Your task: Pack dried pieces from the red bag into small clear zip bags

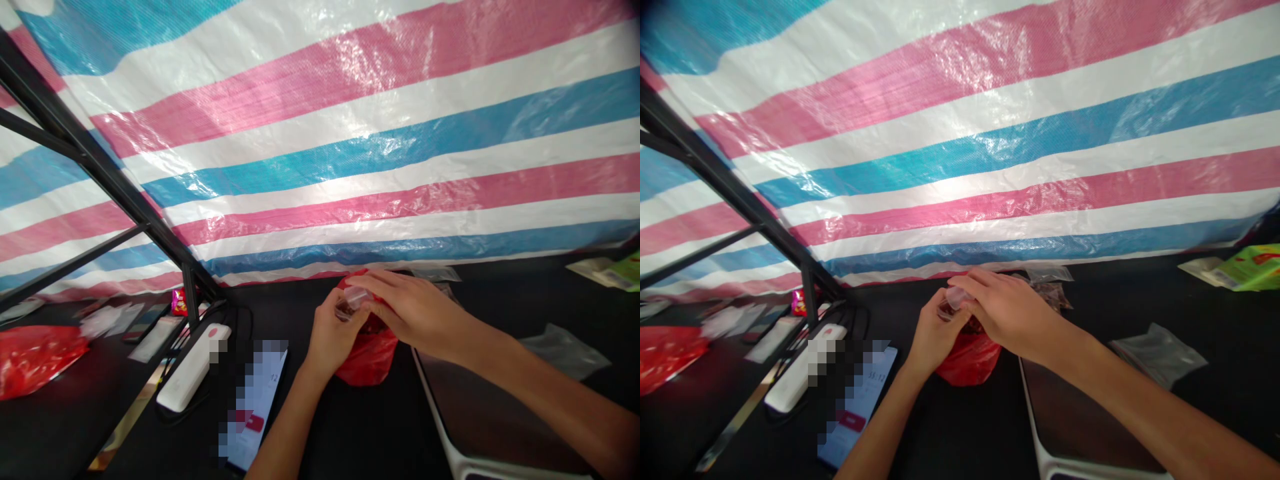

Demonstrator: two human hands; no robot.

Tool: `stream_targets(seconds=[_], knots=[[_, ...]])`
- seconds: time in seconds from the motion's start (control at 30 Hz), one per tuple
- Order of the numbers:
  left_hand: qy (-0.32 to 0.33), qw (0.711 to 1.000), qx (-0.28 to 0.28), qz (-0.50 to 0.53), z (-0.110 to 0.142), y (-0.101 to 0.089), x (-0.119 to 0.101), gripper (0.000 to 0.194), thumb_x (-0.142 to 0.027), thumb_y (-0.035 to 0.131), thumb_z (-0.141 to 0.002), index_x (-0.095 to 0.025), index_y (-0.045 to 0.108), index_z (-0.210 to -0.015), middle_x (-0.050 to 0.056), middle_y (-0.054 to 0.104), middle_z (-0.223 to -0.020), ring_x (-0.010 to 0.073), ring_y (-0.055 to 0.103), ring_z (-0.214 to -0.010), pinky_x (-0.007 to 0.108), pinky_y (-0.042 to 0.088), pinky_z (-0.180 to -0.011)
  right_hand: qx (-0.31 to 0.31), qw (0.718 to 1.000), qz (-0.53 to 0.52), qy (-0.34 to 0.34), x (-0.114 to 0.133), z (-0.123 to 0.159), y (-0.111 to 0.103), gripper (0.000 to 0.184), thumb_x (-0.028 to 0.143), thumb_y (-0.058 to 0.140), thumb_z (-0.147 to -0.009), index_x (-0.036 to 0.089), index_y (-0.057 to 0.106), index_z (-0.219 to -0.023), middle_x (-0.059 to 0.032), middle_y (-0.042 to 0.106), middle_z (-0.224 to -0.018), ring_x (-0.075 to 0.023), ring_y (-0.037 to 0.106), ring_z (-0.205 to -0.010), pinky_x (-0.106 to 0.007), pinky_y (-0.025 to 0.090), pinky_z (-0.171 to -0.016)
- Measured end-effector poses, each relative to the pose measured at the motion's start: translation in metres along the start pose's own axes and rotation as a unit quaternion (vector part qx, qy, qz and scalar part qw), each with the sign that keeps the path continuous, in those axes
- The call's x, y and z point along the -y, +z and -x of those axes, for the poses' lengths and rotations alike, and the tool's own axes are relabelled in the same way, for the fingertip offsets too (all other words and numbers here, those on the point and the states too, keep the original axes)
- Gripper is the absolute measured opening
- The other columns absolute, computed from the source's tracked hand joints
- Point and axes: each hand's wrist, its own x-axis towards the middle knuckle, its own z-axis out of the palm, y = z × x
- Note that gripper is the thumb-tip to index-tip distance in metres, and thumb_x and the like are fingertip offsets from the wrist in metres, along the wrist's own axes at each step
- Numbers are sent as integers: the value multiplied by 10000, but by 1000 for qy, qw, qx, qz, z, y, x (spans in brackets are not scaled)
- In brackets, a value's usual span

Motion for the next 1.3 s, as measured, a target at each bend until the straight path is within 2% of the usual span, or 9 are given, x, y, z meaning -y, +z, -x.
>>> stream_targets(seconds=[0.1,0.2,0.4,0.57,0.7,0.8,0.97,1.1,1.3], knots=[[-4,997,-74,-14,-4,-3,-2,303,-471,712,-911,-202,582,-856,-24,641,-759,131,593,-684,237,458,-656,-32,999,12,34,-4,0,-1,473,182,418,-1050,256,520,-1507,-113,617,-1469,-268,642,-1263,-435,529,-1057],[-15,985,-159,-56,-8,-11,-2,324,-471,676,-932,-211,530,-807,-41,574,-702,126,554,-650,239,433,-640,14,998,48,43,-8,3,5,505,76,446,-971,222,584,-1434,-119,654,-1422,-286,632,-1272,-455,500,-1083],[-72,983,-144,-88,-13,-20,8,336,-463,657,-917,-221,503,-742,-55,511,-639,128,495,-604,250,383,-613,134,987,83,40,-8,8,29,388,68,546,-905,189,684,-1246,-136,744,-1233,-306,675,-1194,-434,498,-1014],[-86,967,-199,-132,-12,-20,7,317,-480,633,-939,-242,502,-775,-37,559,-667,160,555,-633,268,408,-653,222,958,157,90,-5,7,31,444,26,592,-848,187,696,-1248,-160,762,-1147,-295,765,-938,-357,521,-765],[-87,951,-239,-176,-10,-24,-1,315,-510,544,-996,-258,488,-815,-4,618,-713,200,613,-667,295,433,-684,232,953,173,83,-7,7,28,440,13,580,-857,215,710,-1226,-143,757,-1176,-281,780,-898,-325,505,-688],[-129,937,-203,-253,-7,-27,1,305,-527,615,-953,-261,532,-829,37,670,-755,250,652,-709,319,428,-698,222,957,170,81,-9,9,32,436,45,600,-876,212,689,-1269,-147,764,-1198,-304,786,-927,-344,525,-698],[-158,950,-25,-269,0,-23,21,289,-469,714,-883,-257,549,-776,44,668,-711,257,650,-692,301,387,-662,223,958,155,94,-9,11,37,374,120,621,-922,187,675,-1286,-159,796,-1151,-333,787,-982,-364,543,-736],[-142,973,9,-181,0,-16,29,246,-387,717,-887,-242,550,-778,9,651,-714,204,625,-686,267,392,-639,226,961,128,99,-7,12,36,286,131,619,-929,180,710,-1196,-149,806,-1110,-329,787,-990,-366,541,-745],[-212,977,18,-20,-2,-10,18,287,-400,729,-871,-219,528,-775,-63,513,-633,113,465,-568,226,338,-565,231,961,127,82,-3,10,37,283,170,663,-914,189,708,-1193,-138,762,-1221,-318,782,-977,-380,554,-759]])
